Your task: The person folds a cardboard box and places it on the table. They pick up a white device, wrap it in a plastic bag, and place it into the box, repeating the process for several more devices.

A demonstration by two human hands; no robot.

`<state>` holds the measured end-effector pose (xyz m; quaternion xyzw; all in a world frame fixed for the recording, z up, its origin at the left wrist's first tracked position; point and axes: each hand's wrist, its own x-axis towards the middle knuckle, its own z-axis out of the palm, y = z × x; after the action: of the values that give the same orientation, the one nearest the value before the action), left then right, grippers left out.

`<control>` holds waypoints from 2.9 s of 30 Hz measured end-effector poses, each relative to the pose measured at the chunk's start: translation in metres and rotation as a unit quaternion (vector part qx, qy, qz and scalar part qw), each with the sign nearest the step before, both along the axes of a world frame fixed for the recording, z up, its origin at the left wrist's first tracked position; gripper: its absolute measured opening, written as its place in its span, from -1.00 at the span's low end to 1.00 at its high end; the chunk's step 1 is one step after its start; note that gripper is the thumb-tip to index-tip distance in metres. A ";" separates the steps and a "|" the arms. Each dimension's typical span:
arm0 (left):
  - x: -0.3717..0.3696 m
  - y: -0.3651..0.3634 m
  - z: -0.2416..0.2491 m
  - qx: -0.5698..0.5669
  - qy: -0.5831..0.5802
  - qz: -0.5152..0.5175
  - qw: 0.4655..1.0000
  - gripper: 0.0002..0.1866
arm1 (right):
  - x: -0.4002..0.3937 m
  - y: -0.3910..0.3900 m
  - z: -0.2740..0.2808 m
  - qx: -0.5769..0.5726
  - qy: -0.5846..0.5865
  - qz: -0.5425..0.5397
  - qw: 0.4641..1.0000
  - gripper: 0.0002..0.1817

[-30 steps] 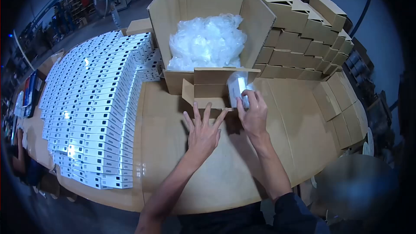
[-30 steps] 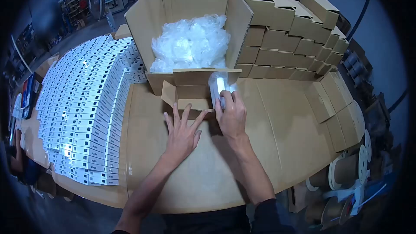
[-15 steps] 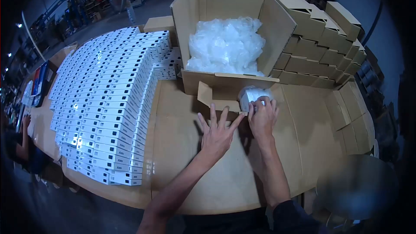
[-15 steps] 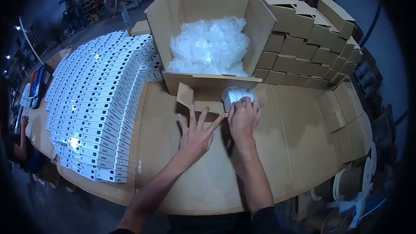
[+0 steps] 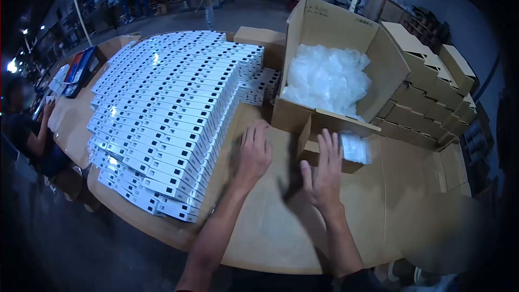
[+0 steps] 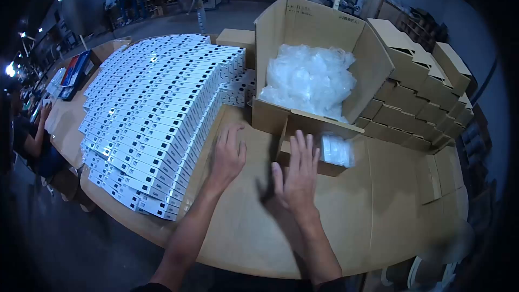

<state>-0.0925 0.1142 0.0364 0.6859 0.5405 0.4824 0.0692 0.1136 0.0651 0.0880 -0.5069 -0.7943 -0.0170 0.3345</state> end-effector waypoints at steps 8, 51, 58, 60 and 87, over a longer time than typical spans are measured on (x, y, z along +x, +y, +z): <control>-0.037 0.115 -0.037 0.066 0.126 0.089 0.986 -0.47 | -0.081 0.073 -0.009 -0.029 -0.065 0.077 0.994 -0.36; 0.063 0.238 0.132 0.091 0.362 -0.202 0.906 -0.74 | 0.094 0.154 0.116 -0.033 0.243 0.036 0.969 -0.81; 0.082 0.232 0.150 0.053 0.175 -0.231 0.956 -0.86 | 0.081 0.215 0.110 0.025 0.139 -0.028 0.990 -0.62; 0.087 0.229 0.152 0.054 0.120 -0.242 0.961 -0.86 | 0.073 0.239 0.106 0.012 0.122 -0.039 0.992 -0.60; 0.097 0.158 0.161 -0.017 -0.366 -0.144 0.919 -0.68 | 0.082 0.194 0.118 -0.110 0.451 0.092 0.881 -0.56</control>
<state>0.0041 0.2726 0.1975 0.5304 0.3808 0.6755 0.3425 0.1952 0.2587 0.2063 -0.4178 -0.5973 0.3317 0.5988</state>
